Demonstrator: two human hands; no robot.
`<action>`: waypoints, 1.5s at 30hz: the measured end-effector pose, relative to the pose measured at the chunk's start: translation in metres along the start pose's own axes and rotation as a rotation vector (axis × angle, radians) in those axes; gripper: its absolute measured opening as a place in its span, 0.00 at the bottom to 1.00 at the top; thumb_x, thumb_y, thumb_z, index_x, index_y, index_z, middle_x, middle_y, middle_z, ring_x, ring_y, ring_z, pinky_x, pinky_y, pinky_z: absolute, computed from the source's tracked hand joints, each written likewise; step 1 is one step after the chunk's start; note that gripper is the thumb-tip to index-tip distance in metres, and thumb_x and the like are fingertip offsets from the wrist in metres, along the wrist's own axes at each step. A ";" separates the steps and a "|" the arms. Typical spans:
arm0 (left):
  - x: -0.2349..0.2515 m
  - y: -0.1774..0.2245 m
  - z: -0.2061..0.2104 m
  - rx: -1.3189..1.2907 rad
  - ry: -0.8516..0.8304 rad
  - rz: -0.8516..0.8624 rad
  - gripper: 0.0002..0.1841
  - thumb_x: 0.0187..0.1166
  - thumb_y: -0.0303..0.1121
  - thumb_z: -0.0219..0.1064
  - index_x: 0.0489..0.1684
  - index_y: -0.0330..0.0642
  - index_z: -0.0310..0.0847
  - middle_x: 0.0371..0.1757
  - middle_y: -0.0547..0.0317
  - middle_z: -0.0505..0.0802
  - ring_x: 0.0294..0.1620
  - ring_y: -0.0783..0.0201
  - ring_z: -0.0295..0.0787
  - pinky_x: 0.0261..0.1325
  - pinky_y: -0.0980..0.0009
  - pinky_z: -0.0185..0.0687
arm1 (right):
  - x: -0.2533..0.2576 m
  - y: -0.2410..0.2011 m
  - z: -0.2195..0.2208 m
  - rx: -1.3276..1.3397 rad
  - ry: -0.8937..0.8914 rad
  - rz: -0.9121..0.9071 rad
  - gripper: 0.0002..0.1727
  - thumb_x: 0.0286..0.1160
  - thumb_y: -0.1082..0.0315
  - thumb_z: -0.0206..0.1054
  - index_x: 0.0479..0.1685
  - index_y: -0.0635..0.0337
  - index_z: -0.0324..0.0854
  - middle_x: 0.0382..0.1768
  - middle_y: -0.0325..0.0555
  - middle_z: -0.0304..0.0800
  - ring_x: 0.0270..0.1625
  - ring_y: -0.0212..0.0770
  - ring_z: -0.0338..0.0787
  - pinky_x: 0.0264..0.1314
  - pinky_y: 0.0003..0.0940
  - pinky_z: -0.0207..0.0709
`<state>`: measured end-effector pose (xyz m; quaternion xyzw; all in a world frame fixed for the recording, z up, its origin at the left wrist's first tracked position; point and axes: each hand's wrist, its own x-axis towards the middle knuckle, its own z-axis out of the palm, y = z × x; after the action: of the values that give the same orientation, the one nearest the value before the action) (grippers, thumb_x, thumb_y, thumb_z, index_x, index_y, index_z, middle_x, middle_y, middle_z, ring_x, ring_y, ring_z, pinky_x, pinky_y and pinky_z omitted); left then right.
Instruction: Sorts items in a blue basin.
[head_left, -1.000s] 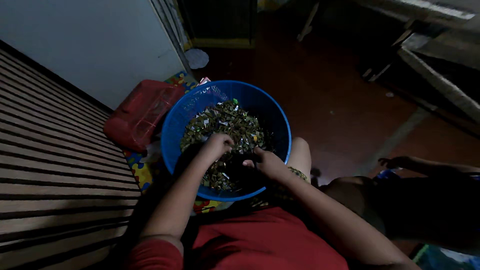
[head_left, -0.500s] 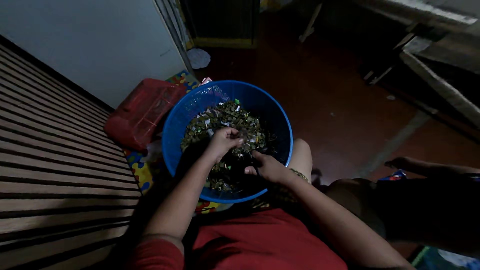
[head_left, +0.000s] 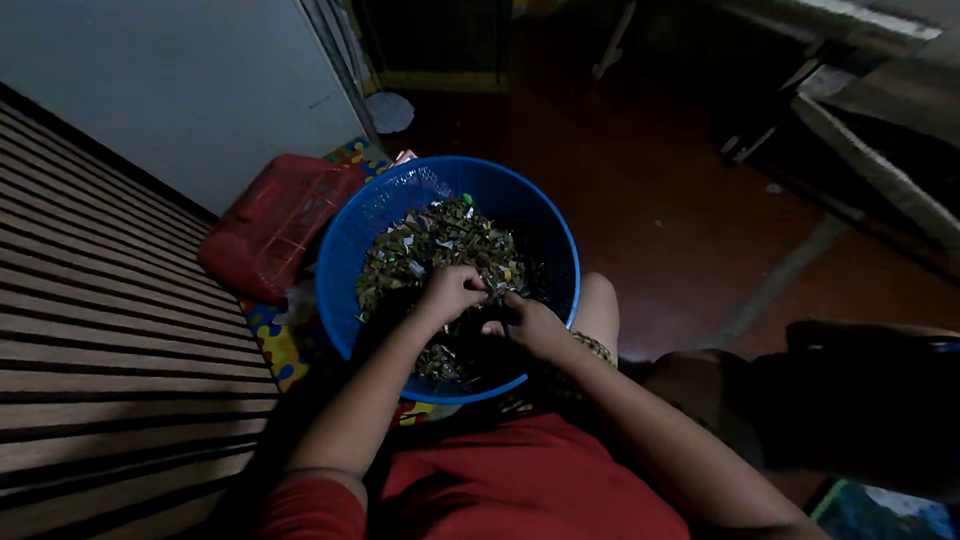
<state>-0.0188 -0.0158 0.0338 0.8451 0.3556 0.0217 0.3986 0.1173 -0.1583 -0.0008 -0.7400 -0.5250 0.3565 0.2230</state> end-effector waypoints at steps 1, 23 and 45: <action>0.000 0.000 0.000 -0.001 -0.005 -0.010 0.08 0.75 0.31 0.77 0.42 0.36 0.89 0.41 0.52 0.95 0.40 0.61 0.95 0.55 0.58 0.91 | 0.000 0.000 0.000 -0.004 0.009 0.008 0.41 0.70 0.28 0.65 0.63 0.57 0.80 0.47 0.55 0.89 0.54 0.55 0.89 0.60 0.59 0.80; 0.005 -0.014 -0.005 -0.611 0.144 -0.125 0.11 0.76 0.23 0.74 0.49 0.31 0.79 0.42 0.51 0.89 0.37 0.65 0.89 0.48 0.67 0.90 | 0.002 0.001 0.003 -0.138 -0.088 -0.040 0.53 0.55 0.30 0.79 0.73 0.63 0.72 0.62 0.61 0.84 0.72 0.63 0.79 0.74 0.60 0.73; 0.004 -0.011 0.014 -0.355 0.012 -0.043 0.12 0.77 0.21 0.72 0.56 0.30 0.82 0.52 0.46 0.91 0.46 0.60 0.93 0.58 0.61 0.91 | 0.000 -0.003 0.002 -0.081 -0.002 0.025 0.43 0.69 0.29 0.67 0.67 0.60 0.77 0.51 0.58 0.89 0.59 0.58 0.88 0.64 0.60 0.79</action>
<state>-0.0178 -0.0185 0.0156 0.7534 0.3666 0.0806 0.5399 0.1143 -0.1570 0.0002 -0.7546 -0.5298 0.3386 0.1876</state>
